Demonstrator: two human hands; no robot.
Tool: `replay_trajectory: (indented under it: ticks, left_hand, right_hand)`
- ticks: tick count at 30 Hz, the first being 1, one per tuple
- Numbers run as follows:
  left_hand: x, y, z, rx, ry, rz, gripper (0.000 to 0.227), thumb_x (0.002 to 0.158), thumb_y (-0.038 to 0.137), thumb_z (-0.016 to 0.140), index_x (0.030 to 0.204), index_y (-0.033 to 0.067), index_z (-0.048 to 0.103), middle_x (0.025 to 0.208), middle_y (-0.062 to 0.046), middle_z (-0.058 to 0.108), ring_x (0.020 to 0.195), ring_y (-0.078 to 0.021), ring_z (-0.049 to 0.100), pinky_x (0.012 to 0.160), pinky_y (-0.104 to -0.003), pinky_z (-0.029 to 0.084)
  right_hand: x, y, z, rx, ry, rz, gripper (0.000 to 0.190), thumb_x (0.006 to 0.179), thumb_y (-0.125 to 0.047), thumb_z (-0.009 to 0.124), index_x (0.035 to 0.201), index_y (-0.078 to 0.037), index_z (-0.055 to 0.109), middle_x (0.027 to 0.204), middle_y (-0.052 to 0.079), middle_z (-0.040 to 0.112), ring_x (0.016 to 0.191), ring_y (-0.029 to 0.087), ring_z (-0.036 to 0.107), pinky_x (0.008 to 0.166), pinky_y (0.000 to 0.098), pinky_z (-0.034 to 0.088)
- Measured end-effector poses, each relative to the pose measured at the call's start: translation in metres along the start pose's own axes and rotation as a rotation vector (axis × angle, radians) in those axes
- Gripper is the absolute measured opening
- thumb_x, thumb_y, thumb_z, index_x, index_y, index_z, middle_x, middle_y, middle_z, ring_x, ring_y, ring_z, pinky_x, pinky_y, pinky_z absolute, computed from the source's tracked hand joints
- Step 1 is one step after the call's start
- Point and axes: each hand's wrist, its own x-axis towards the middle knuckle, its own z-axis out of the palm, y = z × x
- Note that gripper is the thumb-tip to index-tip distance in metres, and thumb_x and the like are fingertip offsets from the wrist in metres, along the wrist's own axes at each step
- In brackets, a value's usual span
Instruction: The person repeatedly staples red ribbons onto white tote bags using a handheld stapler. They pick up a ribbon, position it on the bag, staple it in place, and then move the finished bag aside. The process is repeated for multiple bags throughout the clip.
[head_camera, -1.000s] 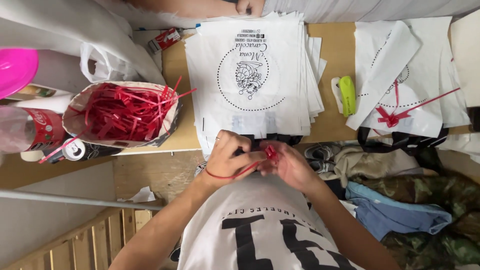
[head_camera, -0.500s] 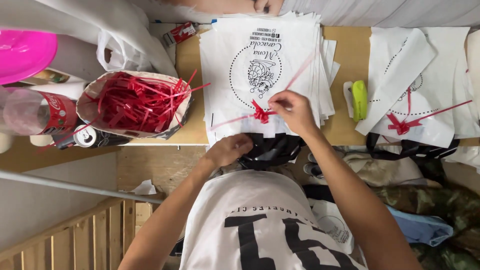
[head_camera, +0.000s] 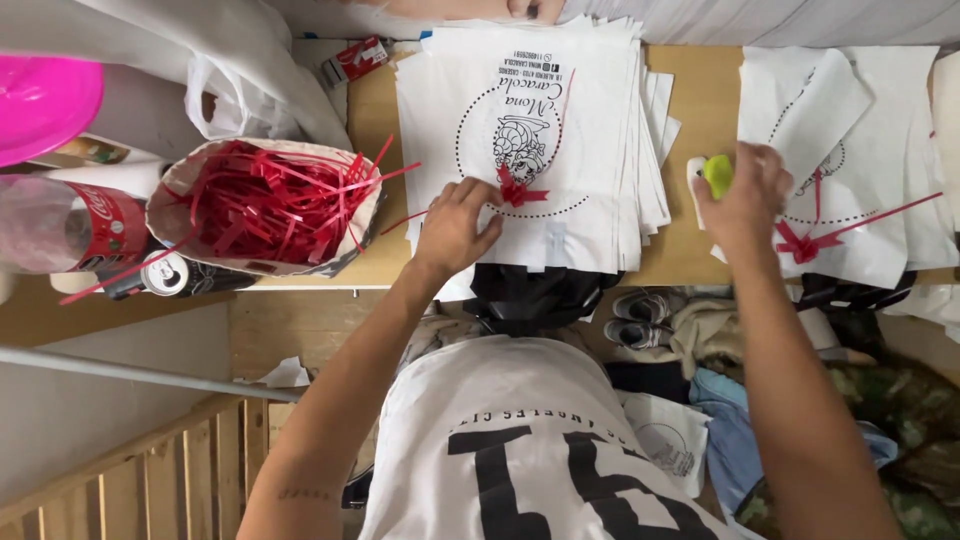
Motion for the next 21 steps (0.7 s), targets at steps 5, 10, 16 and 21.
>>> replay_trajectory:
  ticks: [5, 10, 16, 21]
  left_hand:
    - [-0.003, -0.005, 0.018, 0.013, -0.333, 0.196, 0.038, 0.087, 0.034, 0.091, 0.117, 0.0264, 0.069, 0.142, -0.003, 0.065, 0.128, -0.0378, 0.062, 0.11, -0.057, 0.049]
    - [-0.009, -0.016, 0.034, 0.001, -0.335, 0.146, 0.036, 0.084, 0.03, 0.094, 0.117, 0.0295, 0.078, 0.134, 0.006, 0.069, 0.12, -0.0327, 0.061, 0.102, -0.052, 0.051]
    - [-0.002, 0.012, 0.013, -0.08, -0.329, 0.158, 0.016, 0.096, 0.031, 0.087, 0.111, 0.0253, 0.087, 0.123, 0.002, 0.079, 0.115, -0.0308, 0.072, 0.1, -0.047, 0.057]
    - [0.01, 0.008, 0.035, -0.12, -0.362, 0.137, 0.016, 0.094, 0.034, 0.089, 0.108, 0.0259, 0.089, 0.122, -0.002, 0.082, 0.119, -0.0354, 0.075, 0.103, -0.05, 0.063]
  right_hand:
    - [-0.015, 0.042, 0.006, 0.033, -0.396, 0.674, 0.073, 0.102, -0.048, 0.08, 0.158, -0.006, 0.057, 0.132, 0.014, 0.079, 0.128, 0.045, 0.067, 0.096, 0.0627, 0.053]
    - [-0.051, 0.057, 0.017, 0.092, -0.045, 0.406, 0.035, 0.104, -0.028, 0.077, 0.125, -0.001, 0.068, 0.117, 0.02, 0.072, 0.103, 0.044, 0.066, 0.082, 0.0581, 0.051]
    - [-0.075, -0.064, -0.056, 0.49, -0.226, 0.458, 0.041, 0.11, -0.023, 0.071, 0.137, -0.001, 0.05, 0.119, 0.027, 0.063, 0.093, 0.042, 0.068, 0.069, 0.0502, 0.056]
    - [-0.112, -0.13, -0.043, 0.67, -0.459, 0.456, 0.057, 0.098, -0.041, 0.08, 0.137, -0.005, 0.059, 0.106, 0.027, 0.071, 0.093, 0.046, 0.073, 0.081, 0.0549, 0.055]
